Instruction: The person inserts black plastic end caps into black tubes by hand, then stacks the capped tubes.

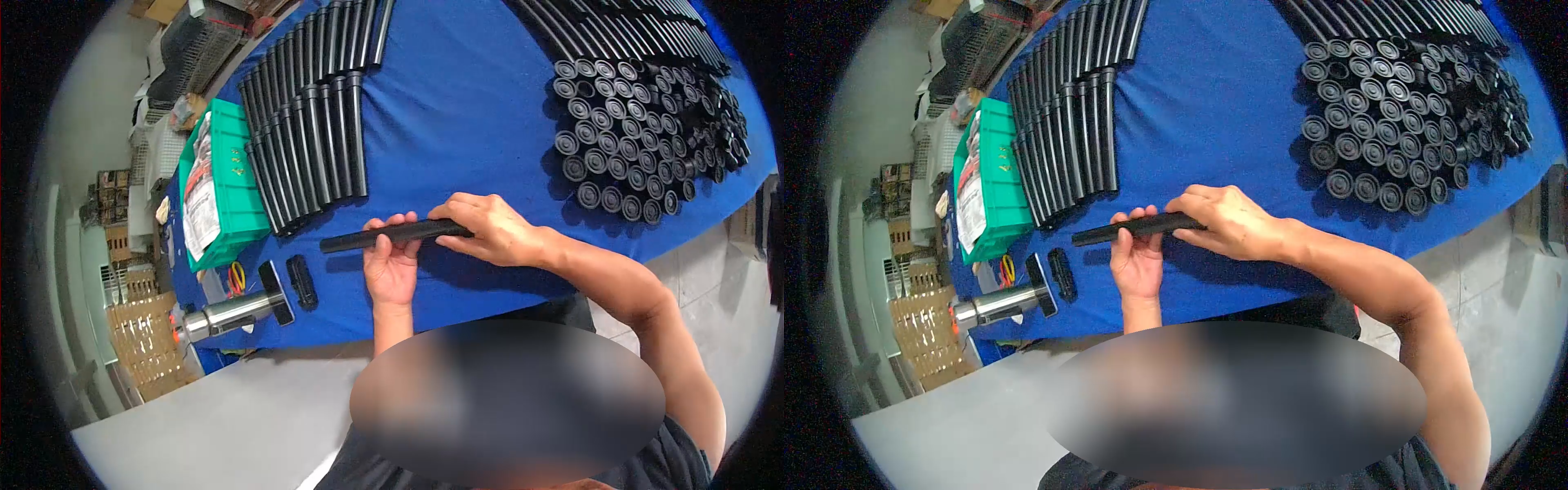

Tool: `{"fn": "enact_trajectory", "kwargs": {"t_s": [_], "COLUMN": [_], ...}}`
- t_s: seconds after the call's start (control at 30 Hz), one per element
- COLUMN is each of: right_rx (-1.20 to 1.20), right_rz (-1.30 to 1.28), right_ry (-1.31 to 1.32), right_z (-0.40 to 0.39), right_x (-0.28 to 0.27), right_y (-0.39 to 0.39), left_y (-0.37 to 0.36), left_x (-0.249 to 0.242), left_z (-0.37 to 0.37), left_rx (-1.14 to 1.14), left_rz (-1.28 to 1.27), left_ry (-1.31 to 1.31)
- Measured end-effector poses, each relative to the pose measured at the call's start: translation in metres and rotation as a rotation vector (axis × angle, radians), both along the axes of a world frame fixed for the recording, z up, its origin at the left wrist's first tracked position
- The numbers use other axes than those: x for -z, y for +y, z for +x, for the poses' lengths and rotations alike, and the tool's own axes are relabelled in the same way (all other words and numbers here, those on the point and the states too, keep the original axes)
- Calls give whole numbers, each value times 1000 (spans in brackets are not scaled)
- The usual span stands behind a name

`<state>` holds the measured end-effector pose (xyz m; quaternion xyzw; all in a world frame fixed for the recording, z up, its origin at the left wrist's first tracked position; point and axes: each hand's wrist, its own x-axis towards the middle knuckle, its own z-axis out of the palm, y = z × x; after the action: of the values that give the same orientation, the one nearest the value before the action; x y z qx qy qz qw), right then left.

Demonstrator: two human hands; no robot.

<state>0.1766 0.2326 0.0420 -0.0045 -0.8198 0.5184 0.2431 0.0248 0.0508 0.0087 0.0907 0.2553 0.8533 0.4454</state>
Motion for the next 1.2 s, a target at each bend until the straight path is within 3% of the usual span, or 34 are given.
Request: {"fn": "enact_trajectory", "kwargs": {"t_s": [0.37, 0.57, 0.67, 0.7, 0.73, 0.8, 1.2], "right_rx": [12, 51, -83, -96, -80, 48, 25], "right_rz": [72, 224, -402, -590, -565, 13, 71], "right_ry": [-33, 125, -365, -371, -417, -66, -47], "right_z": [0, -4, 1, -2, -1, -1, 0], "right_x": [-4, -1, -24, -17, -19, -11, -7], "right_y": [1, 1, 4, 4, 6, 6, 3], "left_y": [2, 1, 1, 2, 2, 6, 6], "left_x": [-3, -1, 1, -1, -2, -6, -2], "left_z": [2, 0, 0, 0, 1, 2, 3], "left_rx": [8, 39, 49, 52, 47, 38, 29], "left_rz": [3, -2, 39, 51, 21, -39, -10], "left_ry": [-13, 10, 21, 24, 29, 40, 30]}}
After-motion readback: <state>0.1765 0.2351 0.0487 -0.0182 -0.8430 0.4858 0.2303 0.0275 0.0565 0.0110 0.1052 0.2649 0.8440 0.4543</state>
